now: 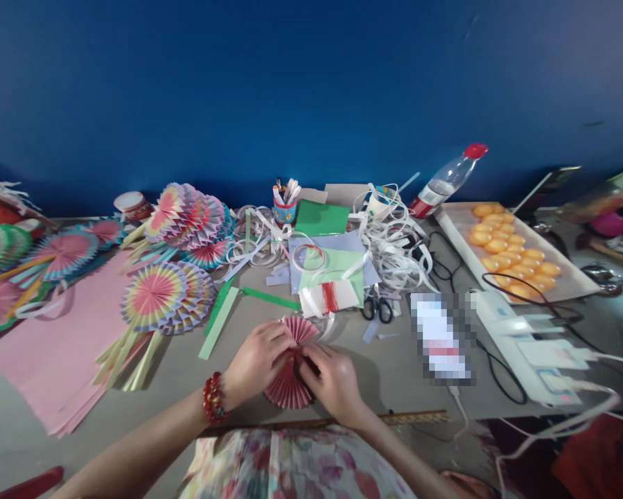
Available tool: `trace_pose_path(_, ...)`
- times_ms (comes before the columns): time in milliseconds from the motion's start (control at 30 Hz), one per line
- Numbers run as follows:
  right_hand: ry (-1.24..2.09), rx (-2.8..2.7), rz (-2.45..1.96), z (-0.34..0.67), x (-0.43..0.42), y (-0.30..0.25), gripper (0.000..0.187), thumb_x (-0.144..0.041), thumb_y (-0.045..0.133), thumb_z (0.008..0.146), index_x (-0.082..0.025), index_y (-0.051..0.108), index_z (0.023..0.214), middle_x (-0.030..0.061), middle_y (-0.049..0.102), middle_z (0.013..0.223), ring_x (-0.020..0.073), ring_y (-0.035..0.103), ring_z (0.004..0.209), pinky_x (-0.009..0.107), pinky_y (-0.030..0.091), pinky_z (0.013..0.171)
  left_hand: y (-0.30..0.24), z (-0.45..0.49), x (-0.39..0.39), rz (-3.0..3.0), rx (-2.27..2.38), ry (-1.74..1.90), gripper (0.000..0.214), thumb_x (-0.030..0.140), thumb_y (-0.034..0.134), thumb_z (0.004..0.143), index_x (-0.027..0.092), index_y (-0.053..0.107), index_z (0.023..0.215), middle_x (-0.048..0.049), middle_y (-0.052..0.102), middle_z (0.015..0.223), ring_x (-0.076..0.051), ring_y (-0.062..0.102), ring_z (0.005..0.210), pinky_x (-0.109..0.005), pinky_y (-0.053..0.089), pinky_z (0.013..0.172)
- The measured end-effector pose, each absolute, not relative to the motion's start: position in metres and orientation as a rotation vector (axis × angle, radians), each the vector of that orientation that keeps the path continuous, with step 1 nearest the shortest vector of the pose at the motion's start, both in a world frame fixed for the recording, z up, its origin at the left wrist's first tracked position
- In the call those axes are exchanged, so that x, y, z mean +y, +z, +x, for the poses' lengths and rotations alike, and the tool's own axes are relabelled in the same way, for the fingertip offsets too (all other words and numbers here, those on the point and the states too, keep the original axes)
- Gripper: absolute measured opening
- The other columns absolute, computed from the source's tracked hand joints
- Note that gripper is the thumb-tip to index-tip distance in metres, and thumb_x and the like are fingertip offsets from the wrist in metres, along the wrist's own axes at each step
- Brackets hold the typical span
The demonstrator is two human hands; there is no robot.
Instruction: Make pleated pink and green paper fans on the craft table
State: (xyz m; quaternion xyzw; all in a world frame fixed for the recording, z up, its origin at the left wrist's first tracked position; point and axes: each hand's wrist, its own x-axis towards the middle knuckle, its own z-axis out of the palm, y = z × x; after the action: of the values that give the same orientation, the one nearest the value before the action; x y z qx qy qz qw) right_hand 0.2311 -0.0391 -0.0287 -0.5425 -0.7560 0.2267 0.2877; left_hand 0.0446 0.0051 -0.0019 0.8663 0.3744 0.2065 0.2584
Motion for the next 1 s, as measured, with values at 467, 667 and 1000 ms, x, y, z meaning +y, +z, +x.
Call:
trace_pose_path(467, 0.626, -2.01, -1.428, 0.232, -0.039, -0.03, 0.013, -0.015, 0.053, 0.087, -0.021, 0.063, 0.083, 0.0024, 0.07, 0.078, 0.0175, 0.064, 0.068, 0.025, 0.039, 0.062, 0.01, 0.043, 0.006, 2.43, 1.056, 0.409, 0.016, 0.012, 0.053, 0.086, 0.02, 0.059, 0.098, -0.0068, 0.064, 0.103, -0.025, 0.057, 0.101, -0.04, 0.047, 0.091)
trace_pose_path(667, 0.583, -2.014, -1.442, 0.231, -0.039, -0.029, 0.014, -0.014, 0.052, 0.086, -0.021, 0.063, 0.082, 0.0019, 0.069, 0.075, 0.0169, 0.063, 0.065, 0.025, 0.039, 0.059, 0.006, 0.044, 0.007, 2.447, 1.037, 0.414, 0.015, 0.012, 0.05, 0.089, 0.02, 0.061, 0.096, -0.0068, 0.064, 0.1, -0.024, 0.057, 0.099, -0.04, 0.046, 0.091)
trace_pose_path(1000, 0.646, -1.95, -1.419, 0.232, -0.039, -0.029, 0.014, -0.014, 0.053, 0.086, -0.022, 0.064, 0.086, 0.0031, 0.072, 0.079, 0.0182, 0.066, 0.07, 0.025, 0.043, 0.064, 0.008, 0.043, 0.004, 2.368, 1.143, 0.471, 0.008, 0.019, 0.052, 0.09, 0.02, 0.06, 0.092, -0.0058, 0.064, 0.095, -0.025, 0.057, 0.095, -0.039, 0.044, 0.085)
